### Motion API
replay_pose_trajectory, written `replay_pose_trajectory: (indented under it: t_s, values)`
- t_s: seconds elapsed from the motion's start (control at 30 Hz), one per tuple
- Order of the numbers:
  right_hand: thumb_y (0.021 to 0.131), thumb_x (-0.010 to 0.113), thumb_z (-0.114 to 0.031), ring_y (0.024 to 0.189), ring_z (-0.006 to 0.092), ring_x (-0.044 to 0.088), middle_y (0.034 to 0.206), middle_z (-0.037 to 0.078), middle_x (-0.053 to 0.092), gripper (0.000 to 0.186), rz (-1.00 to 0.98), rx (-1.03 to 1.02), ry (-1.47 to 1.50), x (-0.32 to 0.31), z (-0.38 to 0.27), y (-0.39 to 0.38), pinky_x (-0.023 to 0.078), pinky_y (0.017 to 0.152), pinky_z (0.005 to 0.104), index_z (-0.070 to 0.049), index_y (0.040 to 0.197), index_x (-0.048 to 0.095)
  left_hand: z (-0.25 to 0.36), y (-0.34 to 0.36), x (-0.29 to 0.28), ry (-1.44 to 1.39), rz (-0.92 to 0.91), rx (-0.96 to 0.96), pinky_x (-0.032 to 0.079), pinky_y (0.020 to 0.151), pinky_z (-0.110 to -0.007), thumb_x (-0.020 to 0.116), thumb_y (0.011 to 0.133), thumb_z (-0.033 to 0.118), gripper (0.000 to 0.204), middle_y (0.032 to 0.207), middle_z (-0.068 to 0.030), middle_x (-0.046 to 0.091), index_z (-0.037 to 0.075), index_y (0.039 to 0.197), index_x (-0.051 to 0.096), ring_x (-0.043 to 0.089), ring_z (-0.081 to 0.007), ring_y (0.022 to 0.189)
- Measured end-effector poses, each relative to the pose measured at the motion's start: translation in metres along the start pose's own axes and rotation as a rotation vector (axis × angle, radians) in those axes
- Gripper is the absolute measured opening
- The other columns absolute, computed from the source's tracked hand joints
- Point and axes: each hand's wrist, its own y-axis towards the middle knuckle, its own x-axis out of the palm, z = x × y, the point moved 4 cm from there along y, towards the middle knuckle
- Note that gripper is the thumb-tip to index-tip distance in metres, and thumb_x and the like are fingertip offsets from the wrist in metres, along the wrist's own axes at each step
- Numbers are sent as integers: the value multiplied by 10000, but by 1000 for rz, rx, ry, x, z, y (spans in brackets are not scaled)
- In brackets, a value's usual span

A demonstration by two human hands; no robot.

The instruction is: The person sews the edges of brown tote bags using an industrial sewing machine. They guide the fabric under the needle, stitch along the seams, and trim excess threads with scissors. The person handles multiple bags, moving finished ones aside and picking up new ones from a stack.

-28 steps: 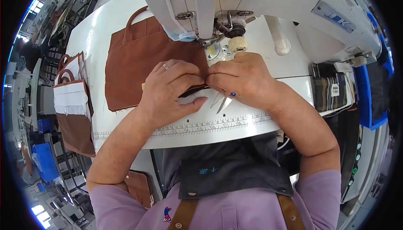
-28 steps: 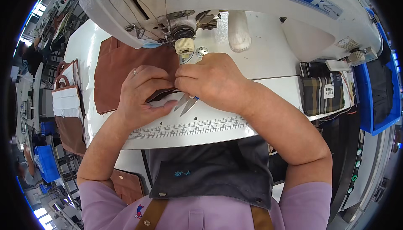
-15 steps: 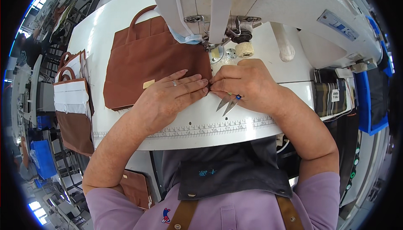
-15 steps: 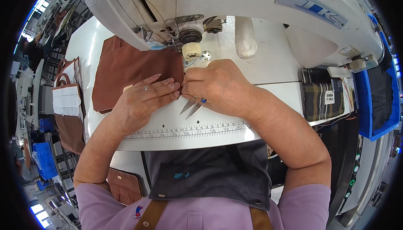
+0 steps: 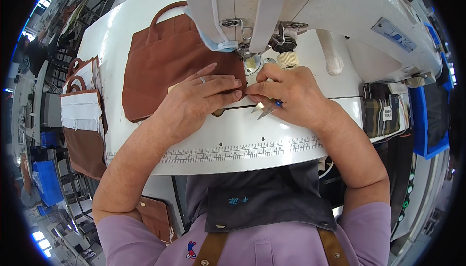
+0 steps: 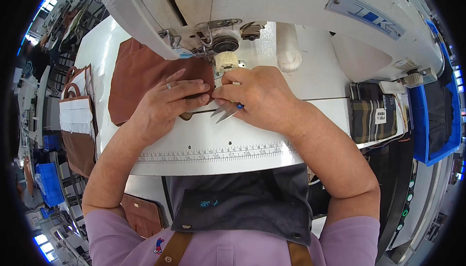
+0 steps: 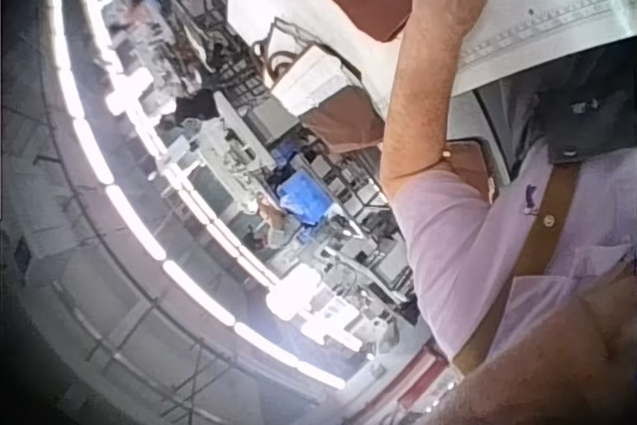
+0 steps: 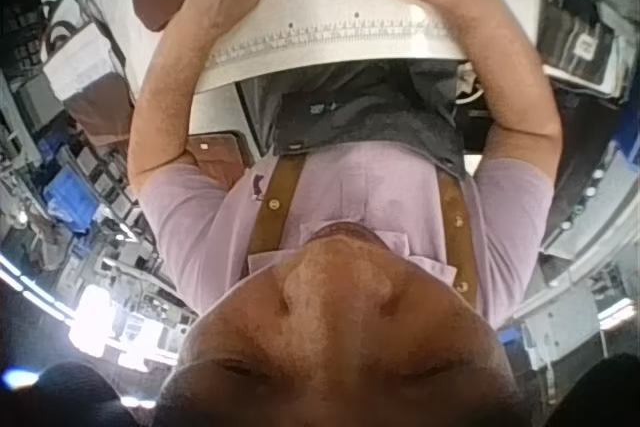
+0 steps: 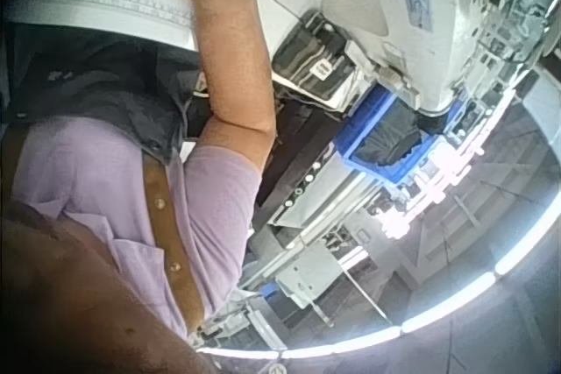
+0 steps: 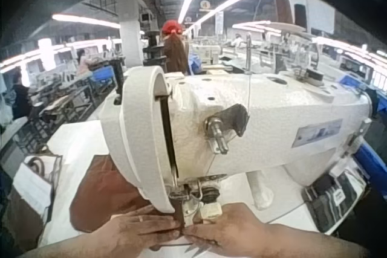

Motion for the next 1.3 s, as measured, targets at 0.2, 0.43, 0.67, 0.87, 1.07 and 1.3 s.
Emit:
replay_pose_trajectory:
  t_s: [0.2,0.43,0.67,0.87,1.07,1.3]
  values:
    - [843,797,-212,694,286,672,932,93,643,263,-29,97,-170,4,11,-1,543,637,419,-189,1104,773,-21,13,2,18,93,42,491,1133,-489,621,813,-80,432,1293,-64,716,96,1173,780,676,-287,1206]
    - [855,787,-227,690,302,666,935,112,635,336,-24,173,-232,2,7,4,548,659,425,-198,1189,759,-39,28,-1,36,125,-31,577,982,-383,613,780,-133,475,1219,-75,752,94,1159,788,698,-302,1129]
    - [896,765,-267,694,315,661,956,127,637,291,-39,183,-208,3,10,3,547,663,428,-182,1174,764,-41,31,-3,79,118,-105,573,981,-392,576,771,-147,491,1194,-95,757,77,1157,780,703,-327,1098]
    - [916,750,-277,716,323,664,955,120,640,280,-24,189,-202,2,11,2,551,672,438,-173,1176,755,-23,27,0,97,96,-165,530,1047,-412,545,798,-108,497,1288,-150,706,20,1246,718,659,-359,1191]
    - [879,767,-258,723,320,666,968,114,647,366,-17,166,-192,3,13,2,553,680,439,-192,1237,735,23,21,13,370,-60,-284,380,1207,-479,588,854,90,537,1415,-230,609,-59,1370,599,598,-372,1298]
    - [845,775,-232,733,318,672,982,112,656,440,-68,160,-243,4,11,3,556,686,444,-213,1281,721,-3,15,-3,89,-3,-138,364,1200,-535,676,856,268,578,1443,-193,577,-28,1351,631,550,-359,1361]
